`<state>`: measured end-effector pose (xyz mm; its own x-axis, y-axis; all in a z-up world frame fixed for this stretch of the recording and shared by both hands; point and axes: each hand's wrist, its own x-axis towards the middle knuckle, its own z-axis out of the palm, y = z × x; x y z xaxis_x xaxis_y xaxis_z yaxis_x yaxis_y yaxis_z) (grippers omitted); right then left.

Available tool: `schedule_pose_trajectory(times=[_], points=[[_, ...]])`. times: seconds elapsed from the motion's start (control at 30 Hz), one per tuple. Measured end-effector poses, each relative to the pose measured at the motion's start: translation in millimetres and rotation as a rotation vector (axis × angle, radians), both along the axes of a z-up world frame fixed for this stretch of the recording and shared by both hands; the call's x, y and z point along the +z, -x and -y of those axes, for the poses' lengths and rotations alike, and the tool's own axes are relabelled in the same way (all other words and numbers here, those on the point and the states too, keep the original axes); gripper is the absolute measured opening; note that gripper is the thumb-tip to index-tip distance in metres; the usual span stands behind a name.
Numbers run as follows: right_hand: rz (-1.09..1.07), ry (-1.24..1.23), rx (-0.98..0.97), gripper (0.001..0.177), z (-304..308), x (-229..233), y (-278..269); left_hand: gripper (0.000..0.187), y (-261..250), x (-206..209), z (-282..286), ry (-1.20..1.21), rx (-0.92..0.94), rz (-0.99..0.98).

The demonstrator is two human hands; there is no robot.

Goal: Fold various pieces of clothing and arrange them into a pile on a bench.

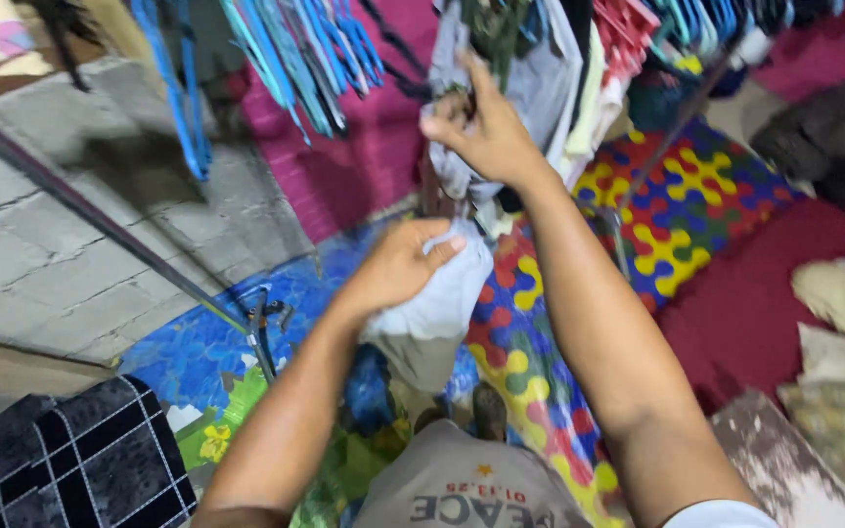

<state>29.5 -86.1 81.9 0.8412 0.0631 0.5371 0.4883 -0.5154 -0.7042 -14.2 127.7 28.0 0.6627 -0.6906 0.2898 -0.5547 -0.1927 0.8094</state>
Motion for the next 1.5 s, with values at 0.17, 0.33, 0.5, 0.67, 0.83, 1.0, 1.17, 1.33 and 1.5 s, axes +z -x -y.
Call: schedule_pose_trajectory(times=[0.17, 0.33, 0.5, 0.67, 0.83, 1.0, 1.17, 1.33, 1.5], points=[[-0.346, -0.197, 0.233, 0.078, 81.2, -112.3, 109.6, 0.027, -14.6, 31.4, 19.6, 0.01, -0.225, 0.092], [-0.303, -0.227, 0.044, 0.085, 86.9, -139.4, 215.6, 0.029, -12.2, 50.0, 70.7, 0.002, -0.532, 0.324], [-0.271, -0.369, -0.236, 0.062, 114.7, -172.8, 282.9, 0.025, 32.2, 60.3, 141.0, -0.048, -0.794, 0.3], [-0.289, -0.514, -0.438, 0.034, 169.7, -180.1, 391.1, 0.027, 97.1, 67.3, 200.1, -0.18, -0.821, 0.188], [-0.327, -0.525, -0.609, 0.008, 210.7, -136.5, 521.9, 0.042, 176.7, 59.7, 248.2, -0.29, -0.809, 0.326], [-0.211, -0.266, -0.707, 0.009, 235.8, -107.6, 628.6, 0.035, 259.6, 15.8, 304.2, -0.377, -0.67, 0.319], [-0.19, -0.394, -0.921, 0.013, 241.6, -118.0, 703.9, 0.031, 368.5, -36.8, 361.1, -0.169, -0.572, 0.273], [-0.16, -0.404, -1.066, 0.015, 256.3, -145.2, 778.8, 0.031, 456.7, -73.7, 411.0, -0.137, -0.656, 0.189], [-0.683, -0.559, -1.223, 0.025, 277.5, -178.1, 859.6, 0.025, 511.6, -144.6, 445.5, -0.186, -0.995, 0.024]])
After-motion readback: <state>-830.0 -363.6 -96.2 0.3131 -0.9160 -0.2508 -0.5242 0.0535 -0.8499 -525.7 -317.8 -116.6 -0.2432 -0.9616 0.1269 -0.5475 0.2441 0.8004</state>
